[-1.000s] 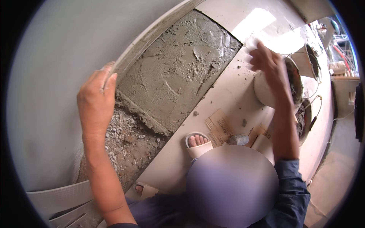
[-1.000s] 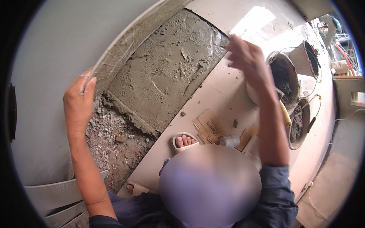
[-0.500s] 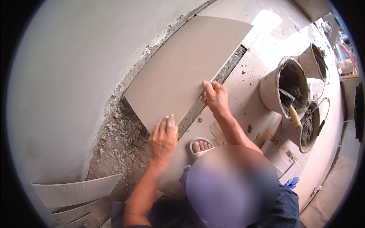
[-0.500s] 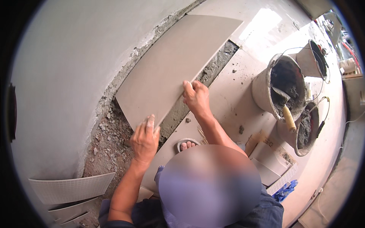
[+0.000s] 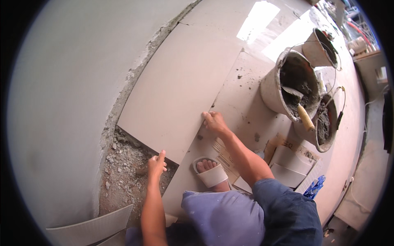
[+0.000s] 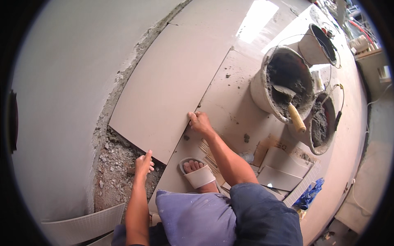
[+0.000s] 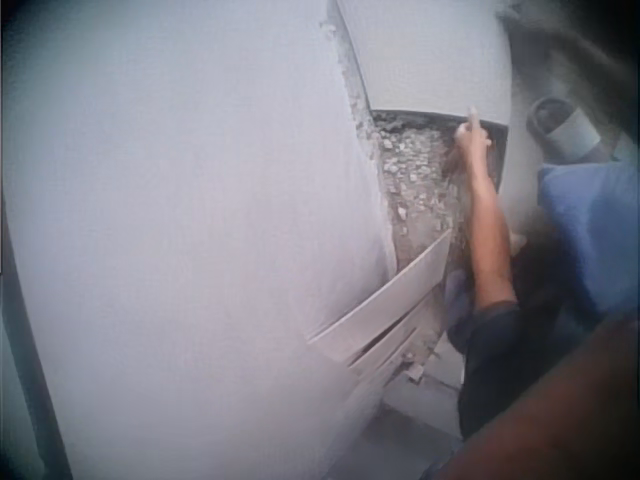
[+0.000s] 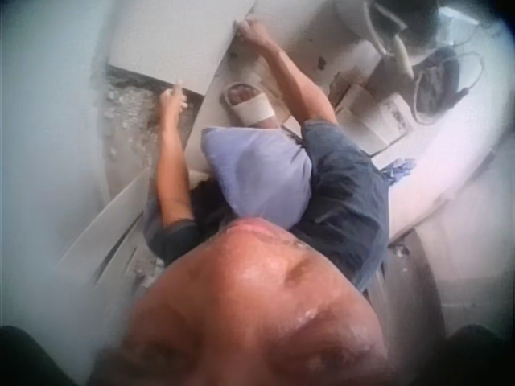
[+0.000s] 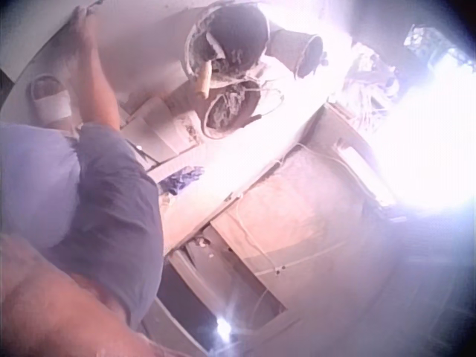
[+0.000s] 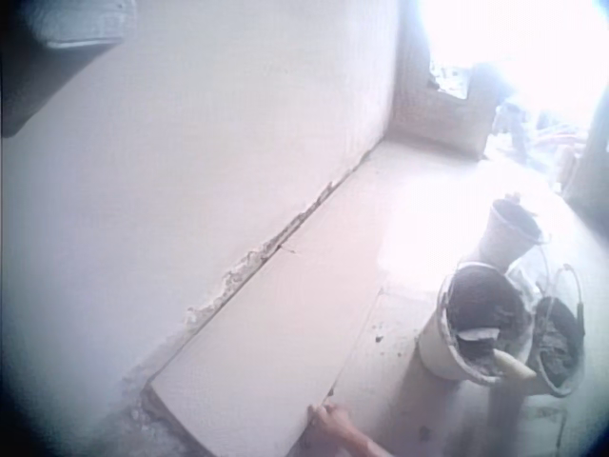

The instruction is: The person spreads cement on the floor using a trowel, places a ceramic tile, and taps it into place with a rubber mallet. The person repeats this process for multiple tiles, adjusting alignment and smoothing the cement as needed.

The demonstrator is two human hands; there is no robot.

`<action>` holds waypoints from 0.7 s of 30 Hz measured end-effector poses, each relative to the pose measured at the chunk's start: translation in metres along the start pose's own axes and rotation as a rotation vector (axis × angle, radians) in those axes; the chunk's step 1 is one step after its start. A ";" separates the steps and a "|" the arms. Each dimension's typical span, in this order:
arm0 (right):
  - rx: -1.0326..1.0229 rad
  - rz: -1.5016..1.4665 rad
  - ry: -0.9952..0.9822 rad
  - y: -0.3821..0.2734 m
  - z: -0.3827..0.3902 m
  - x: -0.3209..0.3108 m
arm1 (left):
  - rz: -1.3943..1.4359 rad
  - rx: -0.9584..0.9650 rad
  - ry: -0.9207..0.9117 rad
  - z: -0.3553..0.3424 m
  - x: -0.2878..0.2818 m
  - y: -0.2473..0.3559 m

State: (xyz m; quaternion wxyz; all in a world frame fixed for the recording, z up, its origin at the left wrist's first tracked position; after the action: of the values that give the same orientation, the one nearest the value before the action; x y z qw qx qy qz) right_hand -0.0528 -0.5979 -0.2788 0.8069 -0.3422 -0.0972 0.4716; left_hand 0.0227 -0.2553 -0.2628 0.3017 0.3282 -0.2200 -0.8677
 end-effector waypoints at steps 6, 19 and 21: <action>0.066 0.048 -0.026 0.005 -0.009 0.000 | 0.054 -0.016 -0.057 0.001 0.034 -0.005; 0.053 0.149 -0.017 0.003 -0.013 0.000 | -0.459 0.364 0.326 0.009 0.003 0.027; 0.082 0.222 -0.027 0.001 -0.014 -0.001 | -0.476 0.480 0.401 0.015 -0.001 0.041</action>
State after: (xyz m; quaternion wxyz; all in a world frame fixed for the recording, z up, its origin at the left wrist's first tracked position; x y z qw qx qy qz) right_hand -0.0473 -0.6050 -0.2891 0.7617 -0.3112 -0.0502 0.5661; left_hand 0.0286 -0.2817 -0.2284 0.0437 0.5943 -0.2712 -0.7559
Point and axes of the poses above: each hand's wrist, its own z-axis away from the middle knuckle, its own x-axis out of the palm, y = z × x, the point moved 9 cm from there along -z, towards the middle knuckle, and after that the axes turned 10 degrees about x, right-handed, at the moved point
